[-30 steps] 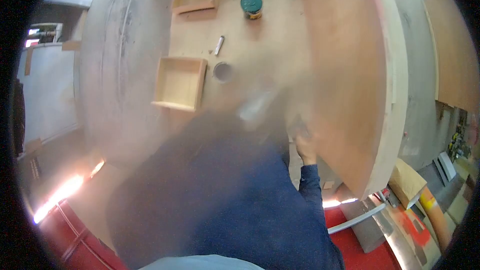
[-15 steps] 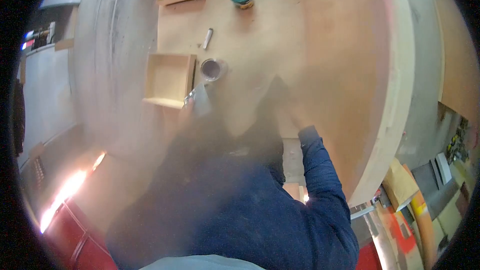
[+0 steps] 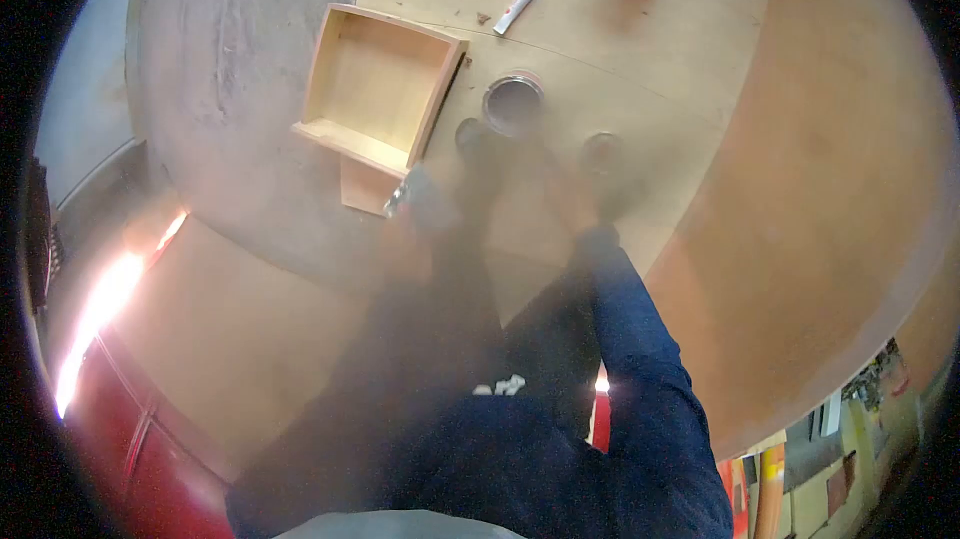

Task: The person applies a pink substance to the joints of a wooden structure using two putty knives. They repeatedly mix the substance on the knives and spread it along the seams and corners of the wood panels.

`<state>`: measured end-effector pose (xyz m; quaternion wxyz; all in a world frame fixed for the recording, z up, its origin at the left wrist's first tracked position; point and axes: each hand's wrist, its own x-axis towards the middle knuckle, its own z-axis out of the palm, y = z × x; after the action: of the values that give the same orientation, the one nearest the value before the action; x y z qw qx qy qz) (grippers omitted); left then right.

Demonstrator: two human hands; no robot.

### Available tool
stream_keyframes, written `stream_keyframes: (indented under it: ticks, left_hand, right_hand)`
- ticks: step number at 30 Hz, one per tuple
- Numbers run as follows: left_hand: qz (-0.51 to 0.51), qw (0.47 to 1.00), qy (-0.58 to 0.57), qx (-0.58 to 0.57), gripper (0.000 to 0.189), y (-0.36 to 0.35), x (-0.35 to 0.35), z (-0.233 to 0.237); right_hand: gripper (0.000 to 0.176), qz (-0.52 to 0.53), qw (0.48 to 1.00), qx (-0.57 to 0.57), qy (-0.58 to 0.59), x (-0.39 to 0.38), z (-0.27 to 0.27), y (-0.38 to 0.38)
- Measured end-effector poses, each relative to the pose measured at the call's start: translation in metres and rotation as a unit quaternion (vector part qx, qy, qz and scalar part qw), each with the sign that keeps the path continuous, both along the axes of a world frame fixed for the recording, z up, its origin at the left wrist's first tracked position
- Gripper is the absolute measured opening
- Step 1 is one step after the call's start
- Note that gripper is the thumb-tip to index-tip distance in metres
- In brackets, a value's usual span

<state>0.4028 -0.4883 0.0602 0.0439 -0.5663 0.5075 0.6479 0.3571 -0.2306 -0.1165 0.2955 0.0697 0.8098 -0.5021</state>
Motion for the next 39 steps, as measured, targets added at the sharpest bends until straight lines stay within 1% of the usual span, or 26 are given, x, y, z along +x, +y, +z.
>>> stream_keyframes:
  ticks: [1,2,3,5,6,7,8,9,10,11,13,15,17,19,21,23,26,28,30,31,32,33,34,35,38,39]
  left_hand:
    - [0.010,0.999,0.033,0.001,0.035,-0.009,0.001,-0.010]
    - [0.014,1.000,0.018,-0.003,0.036,-0.018,0.006,-0.019]
    - [0.015,1.000,0.004,-0.003,0.036,-0.029,0.014,-0.026]
    - [0.037,0.999,-0.008,0.025,0.037,-0.045,0.027,-0.036]
    - [0.108,0.991,0.027,0.079,0.037,-0.051,0.021,-0.036]
    - [0.110,0.990,0.017,0.082,0.037,-0.061,0.033,-0.045]
    - [0.063,0.996,-0.014,0.060,0.037,-0.073,0.050,-0.055]
    - [0.013,0.998,-0.043,0.037,0.038,-0.077,0.036,-0.050]
    - [0.108,0.990,-0.002,0.092,0.038,-0.075,0.026,-0.033]
    - [0.108,0.990,-0.010,0.093,0.038,-0.076,0.021,-0.030]
    - [0.116,0.990,0.016,0.082,0.038,-0.079,0.021,-0.036]
    - [0.096,0.992,-0.007,0.081,0.037,-0.084,0.032,-0.043]
    - [0.074,0.991,0.025,0.105,0.035,-0.082,0.037,-0.047]
    - [0.062,0.992,0.012,0.109,0.033,-0.077,0.029,-0.044]
    - [0.096,0.985,0.021,0.144,0.032,-0.072,0.029,-0.044]
    - [0.091,0.984,0.018,0.155,0.032,-0.072,0.035,-0.047]
    - [0.071,0.985,0.007,0.159,0.031,-0.073,0.038,-0.052]
    - [0.016,0.995,-0.007,0.095,0.030,-0.070,0.032,-0.049]
    - [0.017,0.996,-0.010,0.086,0.031,-0.067,0.028,-0.047]
    - [0.019,0.996,-0.015,0.081,0.031,-0.066,0.029,-0.046]
    - [0.018,0.996,-0.017,0.080,0.031,-0.066,0.031,-0.045]
    - [0.052,0.993,-0.015,0.103,0.032,-0.067,0.033,-0.048]
    - [0.086,0.988,-0.011,0.126,0.032,-0.067,0.033,-0.051]
    - [0.087,0.988,-0.008,0.128,0.032,-0.066,0.033,-0.055]
    - [0.002,0.999,-0.023,0.047,0.032,-0.068,0.022,-0.067]
    - [0.001,0.999,-0.020,0.049,0.032,-0.071,0.018,-0.073]
  right_hand:
    - [0.032,0.023,0.998,0.051,-0.002,-0.015,-0.007,-0.022]
    - [0.027,0.010,0.985,0.098,0.142,-0.033,0.005,-0.048]
    - [0.027,0.013,0.987,0.098,0.129,-0.028,-0.021,-0.061]
    - [0.028,0.032,0.966,0.218,0.134,-0.027,-0.074,-0.082]
    - [0.028,0.036,0.967,0.220,0.124,-0.038,-0.079,-0.092]
    - [0.027,0.094,0.963,0.225,0.111,-0.050,-0.081,-0.097]
    - [0.026,0.151,0.957,0.229,0.098,-0.063,-0.082,-0.103]
    - [0.026,0.153,0.956,0.231,0.091,-0.070,-0.094,-0.107]
    - [0.025,0.186,0.945,0.253,0.087,-0.076,-0.105,-0.112]
    - [0.025,0.219,0.933,0.273,0.083,-0.081,-0.116,-0.118]
    - [0.024,0.181,0.941,0.268,0.103,-0.093,-0.135,-0.136]
    - [0.028,0.218,0.929,0.295,0.043,-0.109,-0.147,-0.151]
    - [0.026,0.226,0.919,0.323,-0.017,-0.112,-0.158,-0.157]
    - [0.023,0.225,0.916,0.332,-0.027,-0.106,-0.177,-0.155]
    - [0.022,0.234,0.895,0.376,-0.048,-0.104,-0.185,-0.151]
    - [0.023,0.223,0.904,0.363,-0.043,-0.103,-0.199,-0.146]
    - [0.027,0.270,0.884,0.371,-0.088,-0.104,-0.234,-0.142]
    - [0.029,0.282,0.880,0.374,-0.074,-0.099,-0.243,-0.143]
    - [0.036,0.314,0.874,0.370,-0.018,-0.096,-0.253,-0.142]
    - [0.036,0.313,0.876,0.367,-0.018,-0.101,-0.259,-0.138]
    - [0.035,0.336,0.885,0.319,-0.042,-0.106,-0.260,-0.134]
    - [0.035,0.358,0.891,0.271,-0.064,-0.114,-0.249,-0.132]
    - [0.033,0.389,0.875,0.272,-0.091,-0.121,-0.236,-0.131]
    - [0.030,0.409,0.874,0.251,-0.074,-0.131,-0.205,-0.132]
    - [0.026,0.217,0.959,0.180,-0.007,-0.120,-0.152,-0.117]
    - [0.025,0.218,0.961,0.171,-0.018,-0.119,-0.139,-0.109]
